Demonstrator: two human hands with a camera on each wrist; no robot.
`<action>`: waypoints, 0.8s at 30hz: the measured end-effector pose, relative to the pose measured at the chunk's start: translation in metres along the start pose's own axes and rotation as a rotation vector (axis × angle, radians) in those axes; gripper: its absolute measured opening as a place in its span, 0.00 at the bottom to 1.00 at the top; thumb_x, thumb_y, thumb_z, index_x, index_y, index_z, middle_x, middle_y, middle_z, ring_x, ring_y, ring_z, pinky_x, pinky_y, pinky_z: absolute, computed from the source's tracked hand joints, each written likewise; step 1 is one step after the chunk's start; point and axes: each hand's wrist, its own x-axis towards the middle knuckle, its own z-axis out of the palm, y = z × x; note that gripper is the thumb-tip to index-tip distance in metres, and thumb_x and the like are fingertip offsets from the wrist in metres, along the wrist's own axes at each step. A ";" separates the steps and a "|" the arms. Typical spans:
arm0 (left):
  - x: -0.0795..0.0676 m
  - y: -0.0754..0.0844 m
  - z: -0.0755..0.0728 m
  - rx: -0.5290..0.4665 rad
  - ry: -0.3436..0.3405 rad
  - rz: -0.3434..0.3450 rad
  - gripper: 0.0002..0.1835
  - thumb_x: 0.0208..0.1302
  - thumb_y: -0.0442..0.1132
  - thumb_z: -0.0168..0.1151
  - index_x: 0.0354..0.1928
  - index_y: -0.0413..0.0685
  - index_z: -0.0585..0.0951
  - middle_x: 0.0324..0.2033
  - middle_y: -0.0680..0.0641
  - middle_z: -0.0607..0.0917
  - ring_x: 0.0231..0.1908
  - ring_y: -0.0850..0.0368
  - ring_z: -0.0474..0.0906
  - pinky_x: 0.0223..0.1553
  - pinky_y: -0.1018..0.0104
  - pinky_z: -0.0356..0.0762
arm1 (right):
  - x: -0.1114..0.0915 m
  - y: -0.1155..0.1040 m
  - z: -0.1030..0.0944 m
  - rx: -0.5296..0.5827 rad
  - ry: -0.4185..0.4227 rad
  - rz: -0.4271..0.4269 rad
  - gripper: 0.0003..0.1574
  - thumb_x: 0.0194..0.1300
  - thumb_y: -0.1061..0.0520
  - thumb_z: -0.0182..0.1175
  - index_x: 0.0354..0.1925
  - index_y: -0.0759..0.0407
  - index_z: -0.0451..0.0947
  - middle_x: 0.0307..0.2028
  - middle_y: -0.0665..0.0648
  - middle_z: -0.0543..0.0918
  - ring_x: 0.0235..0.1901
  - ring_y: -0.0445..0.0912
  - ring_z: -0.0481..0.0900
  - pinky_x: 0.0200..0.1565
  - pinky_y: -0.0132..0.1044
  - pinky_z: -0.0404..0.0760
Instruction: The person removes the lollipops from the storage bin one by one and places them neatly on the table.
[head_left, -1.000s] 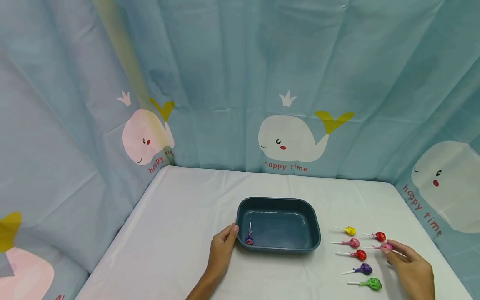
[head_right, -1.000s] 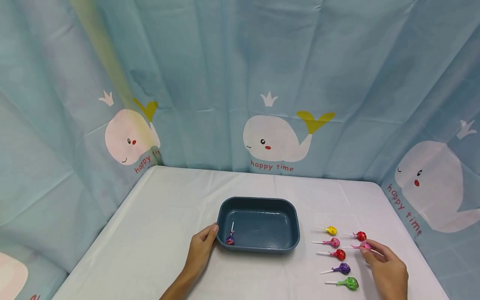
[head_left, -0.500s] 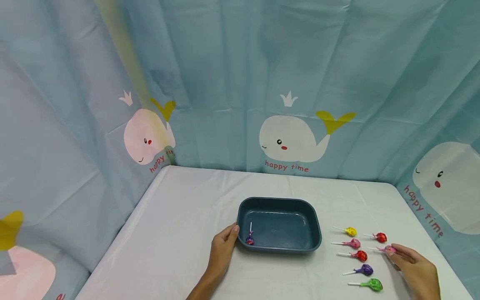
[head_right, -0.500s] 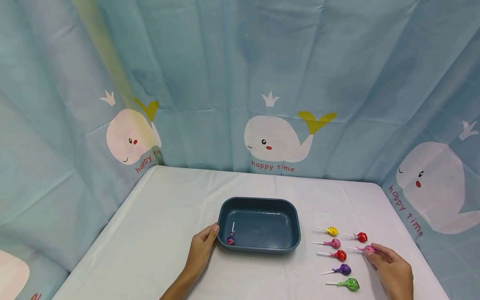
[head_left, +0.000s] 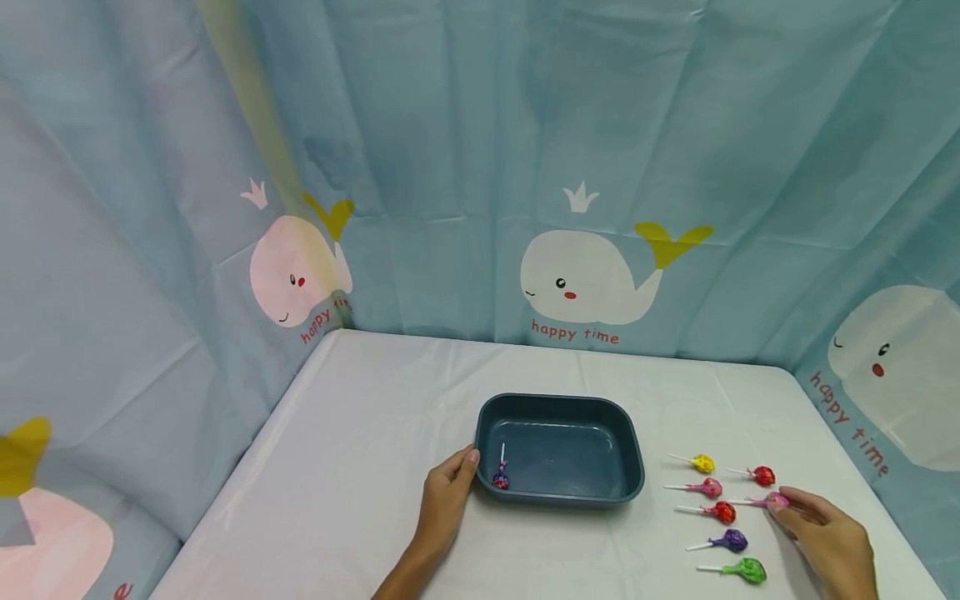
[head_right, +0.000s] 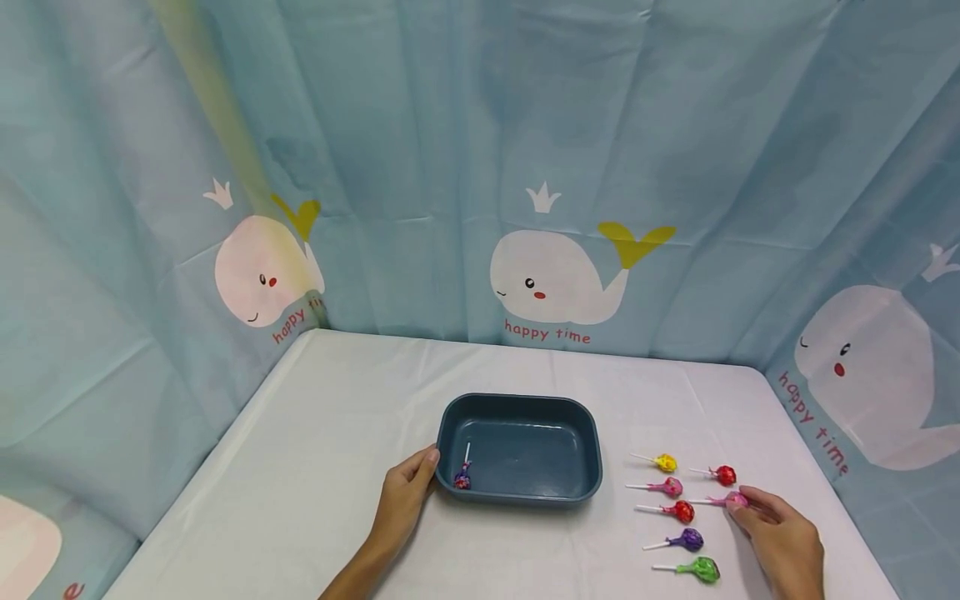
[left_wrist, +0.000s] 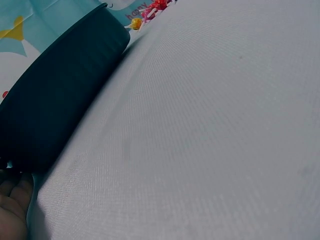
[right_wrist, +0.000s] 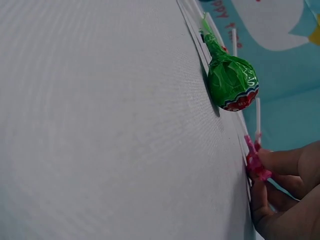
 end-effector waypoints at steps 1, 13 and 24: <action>0.000 0.000 0.000 0.005 -0.002 0.000 0.28 0.81 0.51 0.58 0.67 0.33 0.80 0.66 0.39 0.83 0.72 0.43 0.74 0.72 0.51 0.72 | 0.000 0.000 0.000 0.002 -0.001 0.002 0.31 0.75 0.58 0.66 0.69 0.73 0.73 0.60 0.76 0.82 0.62 0.73 0.75 0.46 0.53 0.85; 0.001 0.000 0.000 0.002 -0.015 -0.004 0.29 0.82 0.52 0.58 0.68 0.34 0.79 0.67 0.39 0.82 0.73 0.43 0.73 0.72 0.52 0.72 | -0.007 -0.004 -0.007 -0.038 0.028 -0.016 0.35 0.76 0.50 0.67 0.70 0.68 0.74 0.60 0.76 0.81 0.48 0.67 0.82 0.33 0.42 0.79; 0.000 0.001 0.000 0.002 -0.008 -0.014 0.28 0.81 0.51 0.58 0.68 0.34 0.80 0.66 0.40 0.82 0.72 0.44 0.74 0.72 0.52 0.72 | -0.019 -0.020 -0.005 -0.040 0.076 -0.078 0.35 0.79 0.46 0.62 0.73 0.67 0.72 0.68 0.75 0.74 0.62 0.69 0.71 0.42 0.47 0.77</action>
